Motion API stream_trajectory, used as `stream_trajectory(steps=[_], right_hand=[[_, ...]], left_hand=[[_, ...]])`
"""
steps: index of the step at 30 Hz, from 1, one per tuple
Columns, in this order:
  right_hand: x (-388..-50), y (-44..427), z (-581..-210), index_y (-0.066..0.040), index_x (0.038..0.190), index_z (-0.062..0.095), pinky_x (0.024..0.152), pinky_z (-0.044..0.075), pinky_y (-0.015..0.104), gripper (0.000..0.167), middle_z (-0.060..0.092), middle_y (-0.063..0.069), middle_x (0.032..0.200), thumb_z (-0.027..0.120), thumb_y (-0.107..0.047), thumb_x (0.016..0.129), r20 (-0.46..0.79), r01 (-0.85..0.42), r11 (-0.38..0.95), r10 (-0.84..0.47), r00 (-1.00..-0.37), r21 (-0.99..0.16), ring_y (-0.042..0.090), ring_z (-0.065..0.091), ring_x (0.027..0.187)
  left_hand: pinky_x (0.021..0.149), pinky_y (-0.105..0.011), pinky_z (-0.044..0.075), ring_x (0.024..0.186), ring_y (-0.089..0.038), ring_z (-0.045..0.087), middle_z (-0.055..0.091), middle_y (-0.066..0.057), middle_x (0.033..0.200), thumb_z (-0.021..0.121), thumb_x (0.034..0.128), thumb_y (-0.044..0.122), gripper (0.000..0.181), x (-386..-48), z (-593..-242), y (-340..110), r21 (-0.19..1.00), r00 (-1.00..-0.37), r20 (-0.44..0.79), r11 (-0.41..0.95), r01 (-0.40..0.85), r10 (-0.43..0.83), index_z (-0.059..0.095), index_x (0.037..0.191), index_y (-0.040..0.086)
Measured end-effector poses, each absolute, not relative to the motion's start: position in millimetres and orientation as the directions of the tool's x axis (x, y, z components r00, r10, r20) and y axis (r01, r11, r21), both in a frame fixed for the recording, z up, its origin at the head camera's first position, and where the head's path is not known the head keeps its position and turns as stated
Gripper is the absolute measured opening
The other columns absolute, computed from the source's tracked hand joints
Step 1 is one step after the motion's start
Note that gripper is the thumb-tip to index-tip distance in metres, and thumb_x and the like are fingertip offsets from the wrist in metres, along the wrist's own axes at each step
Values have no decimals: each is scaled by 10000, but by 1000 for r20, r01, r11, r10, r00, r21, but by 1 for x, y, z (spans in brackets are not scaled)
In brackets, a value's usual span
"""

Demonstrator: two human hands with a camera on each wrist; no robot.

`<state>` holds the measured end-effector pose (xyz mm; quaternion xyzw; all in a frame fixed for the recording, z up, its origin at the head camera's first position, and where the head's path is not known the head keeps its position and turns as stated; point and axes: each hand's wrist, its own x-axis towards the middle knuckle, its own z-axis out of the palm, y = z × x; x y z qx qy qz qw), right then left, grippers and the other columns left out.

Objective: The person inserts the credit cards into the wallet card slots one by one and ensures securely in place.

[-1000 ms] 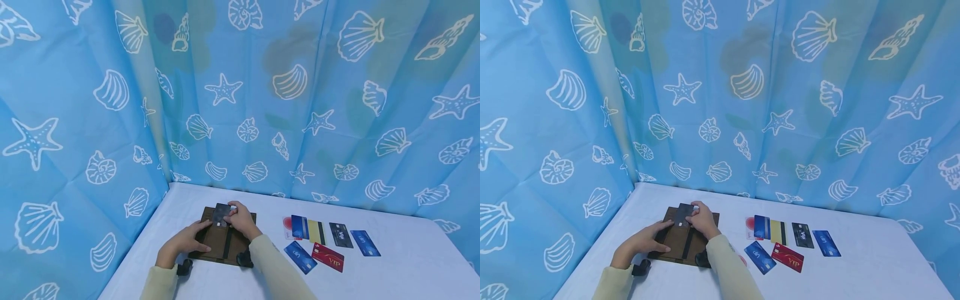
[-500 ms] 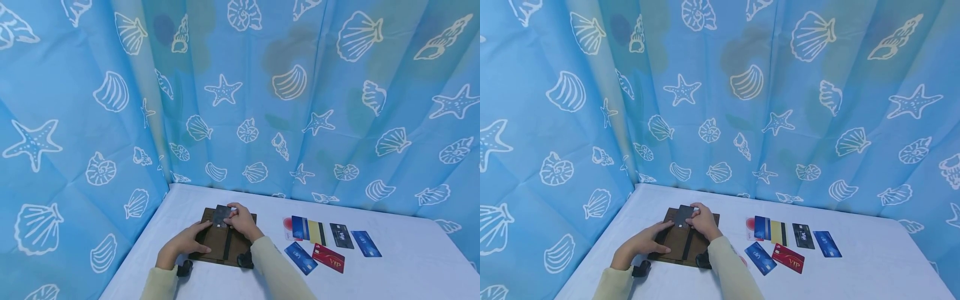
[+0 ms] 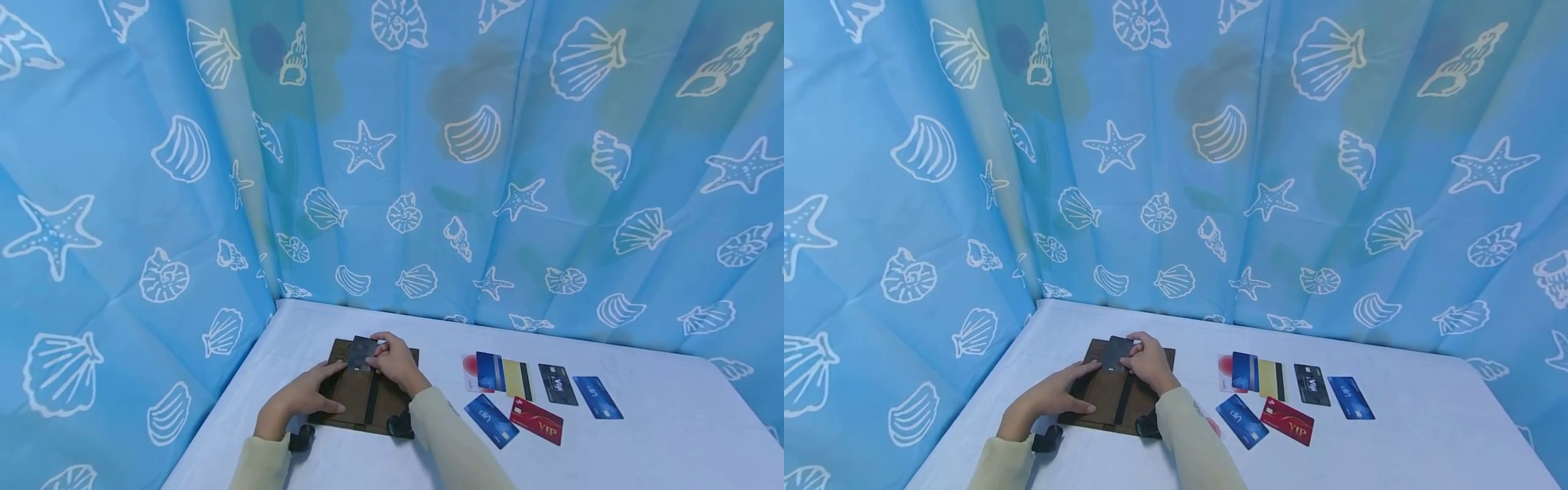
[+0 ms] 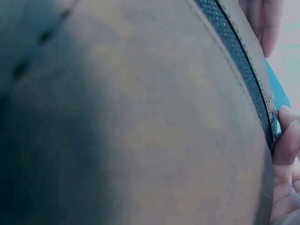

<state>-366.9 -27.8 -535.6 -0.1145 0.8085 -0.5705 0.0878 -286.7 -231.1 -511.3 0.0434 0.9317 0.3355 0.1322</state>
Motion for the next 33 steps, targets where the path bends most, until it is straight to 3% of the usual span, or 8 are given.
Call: stream_trajectory(steps=[33], right_hand=[[-365, -29, -538, -22, 1281, 567, 646, 566, 261, 427, 534, 55, 892, 707, -11, 878, -34, -61, 323, -283, -959, -945, 141, 565, 701]], left_hand=[[1077, -690, 360, 1404, -468, 369, 382, -218, 1543, 867, 750, 279, 821, -285, -513, -232, 643, -961, -214, 766, -1, 178, 480, 1470, 198]])
